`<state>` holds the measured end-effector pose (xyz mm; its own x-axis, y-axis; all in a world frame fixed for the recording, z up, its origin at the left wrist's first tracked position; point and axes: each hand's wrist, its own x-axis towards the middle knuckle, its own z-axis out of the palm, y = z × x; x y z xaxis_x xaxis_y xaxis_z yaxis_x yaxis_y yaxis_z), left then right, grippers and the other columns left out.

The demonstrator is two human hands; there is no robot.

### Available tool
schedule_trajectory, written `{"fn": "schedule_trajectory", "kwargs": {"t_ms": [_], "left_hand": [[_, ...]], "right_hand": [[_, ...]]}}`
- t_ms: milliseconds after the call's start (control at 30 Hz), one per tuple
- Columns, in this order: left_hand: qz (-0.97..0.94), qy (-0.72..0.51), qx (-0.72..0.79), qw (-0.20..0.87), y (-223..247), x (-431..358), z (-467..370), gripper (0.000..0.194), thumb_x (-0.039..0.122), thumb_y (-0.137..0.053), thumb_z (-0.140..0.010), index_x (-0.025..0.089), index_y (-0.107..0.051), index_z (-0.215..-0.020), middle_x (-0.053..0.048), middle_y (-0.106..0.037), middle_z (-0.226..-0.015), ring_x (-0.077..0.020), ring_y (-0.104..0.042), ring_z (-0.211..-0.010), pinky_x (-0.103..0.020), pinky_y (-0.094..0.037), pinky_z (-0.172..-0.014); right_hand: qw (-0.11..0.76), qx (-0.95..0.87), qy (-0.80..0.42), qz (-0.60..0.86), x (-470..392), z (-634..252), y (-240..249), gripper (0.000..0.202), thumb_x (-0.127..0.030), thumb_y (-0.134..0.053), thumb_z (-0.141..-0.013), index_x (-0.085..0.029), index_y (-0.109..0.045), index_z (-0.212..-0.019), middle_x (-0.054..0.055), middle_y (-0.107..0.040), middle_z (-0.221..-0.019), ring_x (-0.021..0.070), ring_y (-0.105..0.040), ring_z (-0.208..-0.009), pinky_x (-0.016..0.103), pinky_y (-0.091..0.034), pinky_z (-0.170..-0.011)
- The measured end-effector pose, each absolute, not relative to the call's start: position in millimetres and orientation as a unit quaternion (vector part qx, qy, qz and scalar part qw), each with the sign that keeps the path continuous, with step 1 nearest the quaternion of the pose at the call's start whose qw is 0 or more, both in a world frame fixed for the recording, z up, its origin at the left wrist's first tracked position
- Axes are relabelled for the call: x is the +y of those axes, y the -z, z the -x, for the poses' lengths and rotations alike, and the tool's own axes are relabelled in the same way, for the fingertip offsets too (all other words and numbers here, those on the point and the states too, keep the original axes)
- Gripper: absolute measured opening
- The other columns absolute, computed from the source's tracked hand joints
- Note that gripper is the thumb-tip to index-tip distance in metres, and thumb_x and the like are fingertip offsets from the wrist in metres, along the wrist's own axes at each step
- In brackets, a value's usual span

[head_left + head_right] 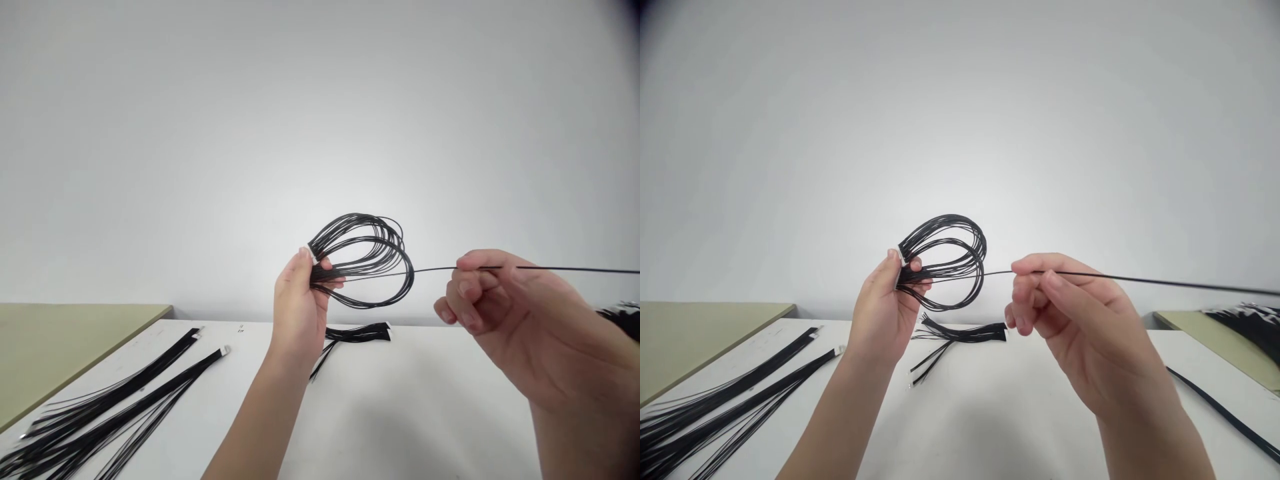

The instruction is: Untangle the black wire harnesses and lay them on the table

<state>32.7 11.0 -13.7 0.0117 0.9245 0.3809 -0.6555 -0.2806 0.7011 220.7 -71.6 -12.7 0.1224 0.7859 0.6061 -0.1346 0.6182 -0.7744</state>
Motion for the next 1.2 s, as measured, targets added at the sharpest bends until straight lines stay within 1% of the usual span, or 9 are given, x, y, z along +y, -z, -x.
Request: {"fn": "schedule_trajectory", "kwargs": {"t_ms": [167, 233, 300, 400, 467, 567, 733, 1000, 1200], "left_hand": [[-0.472, -0.662, 0.173, 0.556, 17, 12, -34, 0.025, 0.036, -0.06, -0.087, 0.015, -0.054, -0.073, 0.0, -0.053, -0.072, -0.0081, -0.052, -0.061, -0.019, -0.048, -0.059], [-0.495, -0.655, 0.182, 0.541, 19, 12, -35, 0.025, 0.036, -0.059, -0.088, 0.016, -0.054, -0.074, 0.001, -0.053, -0.071, -0.0081, -0.051, -0.061, -0.019, -0.047, -0.057], [-0.518, -0.653, 0.194, 0.517, 21, 11, -37, 0.025, 0.036, -0.057, -0.088, 0.016, -0.054, -0.074, 0.001, -0.052, -0.071, -0.0087, -0.05, -0.062, -0.019, -0.046, -0.057], [-0.557, -0.652, 0.208, 0.471, 23, 9, -40, 0.027, 0.037, -0.055, -0.089, 0.017, -0.054, -0.072, 0.001, -0.051, -0.07, -0.0094, -0.05, -0.063, -0.019, -0.045, -0.057], [-0.581, -0.648, 0.219, 0.442, 24, 6, -41, 0.028, 0.037, -0.053, -0.09, 0.017, -0.053, -0.071, 0.001, -0.05, -0.069, -0.0096, -0.049, -0.063, -0.02, -0.044, -0.058], [-0.603, -0.642, 0.226, 0.416, 24, 3, -43, 0.028, 0.036, -0.052, -0.091, 0.018, -0.052, -0.069, 0.001, -0.05, -0.068, -0.0101, -0.047, -0.063, -0.021, -0.042, -0.06], [-0.605, -0.64, 0.211, 0.424, 23, -1, -44, 0.029, 0.034, -0.05, -0.092, 0.018, -0.049, -0.067, 0.001, -0.046, -0.067, -0.0108, -0.047, -0.066, -0.021, -0.042, -0.06], [-0.596, -0.647, 0.204, 0.43, 22, -3, -45, 0.03, 0.032, -0.05, -0.091, 0.018, -0.047, -0.065, 0.001, -0.041, -0.067, -0.0109, -0.048, -0.068, -0.019, -0.04, -0.059], [-0.603, -0.642, 0.198, 0.43, 20, -4, -45, 0.032, 0.032, -0.051, -0.091, 0.018, -0.047, -0.063, 0.001, -0.04, -0.065, -0.0115, -0.046, -0.067, -0.021, -0.039, -0.061]], "right_hand": [[0.81, -0.473, -0.136, 0.32, -69, -204, 15, 0.012, -0.03, -0.064, -0.086, -0.026, -0.075, -0.082, 0.003, -0.064, -0.085, 0.0139, -0.063, -0.073, 0.029, -0.057, -0.067], [0.818, -0.469, -0.122, 0.31, -69, -204, 15, 0.014, -0.03, -0.061, -0.088, -0.027, -0.074, -0.084, 0.003, -0.065, -0.096, 0.0164, -0.066, -0.088, 0.032, -0.058, -0.079], [0.818, -0.48, -0.126, 0.291, -70, -207, 17, 0.015, -0.029, -0.059, -0.091, -0.03, -0.073, -0.093, 0.002, -0.065, -0.089, 0.0153, -0.066, -0.086, 0.034, -0.057, -0.083], [0.812, -0.492, -0.108, 0.296, -70, -208, 19, 0.02, -0.022, -0.062, -0.088, -0.033, -0.071, -0.102, -0.001, -0.06, -0.073, 0.0129, -0.061, -0.065, 0.031, -0.056, -0.066], [0.794, -0.515, -0.048, 0.32, -70, -205, 20, 0.018, -0.017, -0.068, -0.081, -0.031, -0.073, -0.092, -0.001, -0.06, -0.069, 0.0125, -0.055, -0.057, 0.028, -0.048, -0.052], [0.711, -0.596, 0.043, 0.371, -68, -196, 21, 0.011, -0.015, -0.072, -0.076, -0.026, -0.073, -0.076, 0.001, -0.063, -0.068, 0.0124, -0.051, -0.057, 0.027, -0.039, -0.048], [0.586, -0.669, -0.004, 0.457, -66, -189, 20, 0.011, -0.021, -0.066, -0.081, -0.022, -0.069, -0.071, 0.0, -0.057, -0.06, 0.0102, -0.045, -0.054, 0.025, -0.036, -0.047], [0.566, -0.666, -0.053, 0.483, -68, -189, 19, 0.016, -0.027, -0.065, -0.083, -0.021, -0.067, -0.068, 0.0, -0.057, -0.06, 0.01, -0.045, -0.055, 0.023, -0.035, -0.047], [0.544, -0.659, -0.192, 0.482, -66, -196, 17, 0.026, -0.036, -0.058, -0.088, -0.018, -0.062, -0.069, 0.001, -0.05, -0.064, 0.0105, -0.04, -0.059, 0.024, -0.032, -0.047]]}}
